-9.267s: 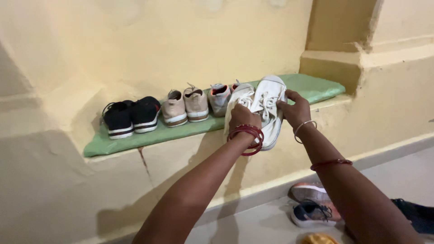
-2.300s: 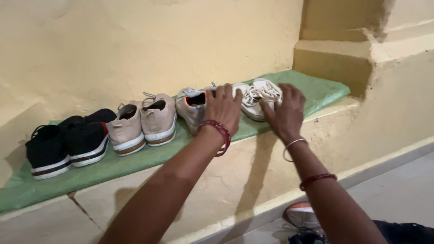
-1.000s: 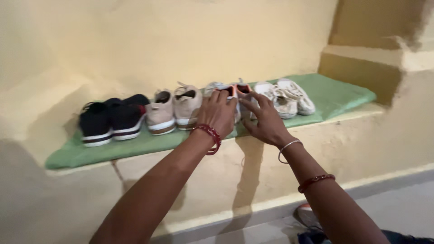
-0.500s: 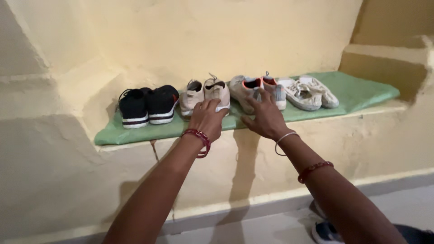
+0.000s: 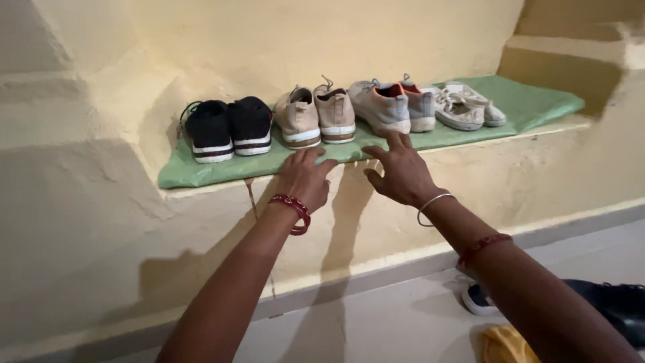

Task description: The person sits on the floor and wipes a pair of white canvas shoes with a yellow cloth, then places them on a raised ledge. The person then wipes a pair of orange and blue running shoes with the same cloth and places them on the floor.

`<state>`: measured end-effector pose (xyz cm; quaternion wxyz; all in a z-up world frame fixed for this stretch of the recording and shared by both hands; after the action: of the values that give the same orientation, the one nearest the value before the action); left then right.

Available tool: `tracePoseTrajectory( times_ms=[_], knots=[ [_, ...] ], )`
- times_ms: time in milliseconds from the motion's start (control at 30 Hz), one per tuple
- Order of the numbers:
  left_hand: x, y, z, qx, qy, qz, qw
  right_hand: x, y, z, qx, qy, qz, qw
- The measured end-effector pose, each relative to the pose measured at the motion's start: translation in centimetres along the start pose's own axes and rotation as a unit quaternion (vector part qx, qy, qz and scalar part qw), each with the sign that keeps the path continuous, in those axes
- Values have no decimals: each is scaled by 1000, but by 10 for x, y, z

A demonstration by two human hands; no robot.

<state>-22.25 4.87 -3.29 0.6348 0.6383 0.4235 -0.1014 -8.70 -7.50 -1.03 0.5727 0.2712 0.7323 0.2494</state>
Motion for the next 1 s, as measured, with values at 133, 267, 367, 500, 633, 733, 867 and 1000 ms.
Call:
tracePoseTrajectory(
  times_ms=[133,267,367,500,633,733,867,1000],
  knots=[
    [-9,-1,16,30,-19,-6,999,-20,-19,-3,45,-42,-13,998],
    [-33,-5,27,17,-51,-53,997,-39,-41,-8,92,-81,-63,990],
    [-60,-12,40,19,-38,-127,991,-51,-50,-15,135,-130,-137,973],
    [-100,-21,56,40,1,-204,978,-70,-61,-32,162,-172,-188,953],
    [-129,-27,73,50,30,-267,962,-87,-73,-52,158,-190,-219,944],
    [-132,-30,88,53,32,-294,954,-92,-80,-54,173,-195,-238,936],
    [-108,-33,110,66,26,-320,945,-84,-94,-36,187,-178,-241,935],
    [-55,-42,138,97,30,-357,929,-58,-126,2,199,-166,-268,928]
  ],
)
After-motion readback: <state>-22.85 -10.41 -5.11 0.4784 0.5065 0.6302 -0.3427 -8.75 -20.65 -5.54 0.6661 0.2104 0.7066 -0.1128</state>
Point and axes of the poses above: each hand's wrist, its own y-axis towards the middle knuckle, its own x-axis out of the palm, z = x × y, the point moved 7 cm from there along y, towards the middle knuckle, and after that the axes turned 12 degrees about y, right-handed, at the moved point
